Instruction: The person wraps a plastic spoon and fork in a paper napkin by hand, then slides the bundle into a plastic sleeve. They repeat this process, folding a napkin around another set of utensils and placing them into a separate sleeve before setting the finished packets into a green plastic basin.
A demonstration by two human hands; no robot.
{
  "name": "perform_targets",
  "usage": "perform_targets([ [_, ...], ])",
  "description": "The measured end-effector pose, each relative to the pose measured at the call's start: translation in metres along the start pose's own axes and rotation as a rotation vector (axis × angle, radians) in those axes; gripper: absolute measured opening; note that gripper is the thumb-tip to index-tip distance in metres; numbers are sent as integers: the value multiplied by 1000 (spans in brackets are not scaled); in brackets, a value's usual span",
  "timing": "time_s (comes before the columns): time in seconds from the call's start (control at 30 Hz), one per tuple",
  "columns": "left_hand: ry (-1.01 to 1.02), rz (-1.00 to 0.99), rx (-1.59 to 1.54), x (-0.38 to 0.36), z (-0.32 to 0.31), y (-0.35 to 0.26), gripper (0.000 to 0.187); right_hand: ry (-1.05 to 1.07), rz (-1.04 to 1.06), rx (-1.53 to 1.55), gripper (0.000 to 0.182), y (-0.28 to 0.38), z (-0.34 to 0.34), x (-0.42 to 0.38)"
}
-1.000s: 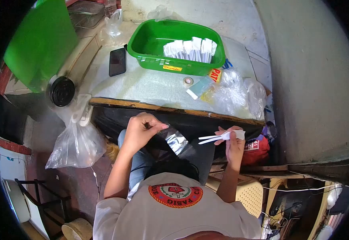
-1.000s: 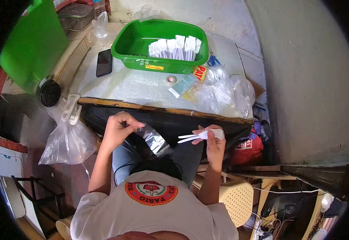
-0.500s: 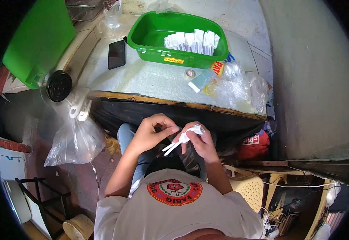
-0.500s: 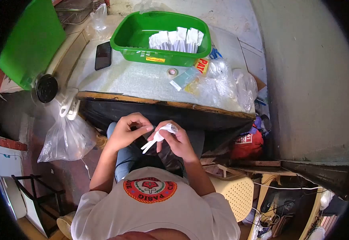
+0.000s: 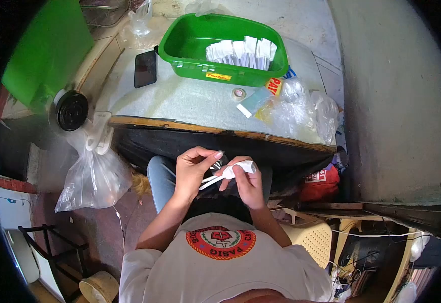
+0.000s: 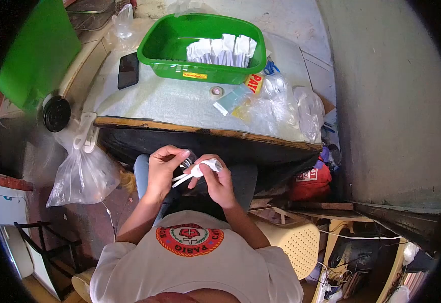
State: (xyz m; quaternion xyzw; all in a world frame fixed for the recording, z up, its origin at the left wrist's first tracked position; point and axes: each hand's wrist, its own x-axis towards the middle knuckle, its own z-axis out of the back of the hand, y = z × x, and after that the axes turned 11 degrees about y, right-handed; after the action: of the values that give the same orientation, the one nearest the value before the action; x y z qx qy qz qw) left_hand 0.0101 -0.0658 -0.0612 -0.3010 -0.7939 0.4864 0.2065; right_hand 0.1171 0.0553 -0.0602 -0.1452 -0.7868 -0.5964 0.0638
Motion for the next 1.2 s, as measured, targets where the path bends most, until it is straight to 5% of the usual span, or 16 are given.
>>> perform_targets([
  [0.1,-19,-28,68,3,3,-2,7,-37,-4,-145,18,18,9,-2],
  [0.2,5,-220,479,4,8,-6,8,-110,143,-61,20,41,23,4],
  [0.4,185,-90,615,-1,4,-20,11,-85,126,-4,22,68,38,35],
  [0.7,431,189,283,-6,13,-22,12,88,-47,92,21,68,54,49],
  [1.2,631,267,157,-7,4,-27,23,207,-201,88,21,74,67,68],
])
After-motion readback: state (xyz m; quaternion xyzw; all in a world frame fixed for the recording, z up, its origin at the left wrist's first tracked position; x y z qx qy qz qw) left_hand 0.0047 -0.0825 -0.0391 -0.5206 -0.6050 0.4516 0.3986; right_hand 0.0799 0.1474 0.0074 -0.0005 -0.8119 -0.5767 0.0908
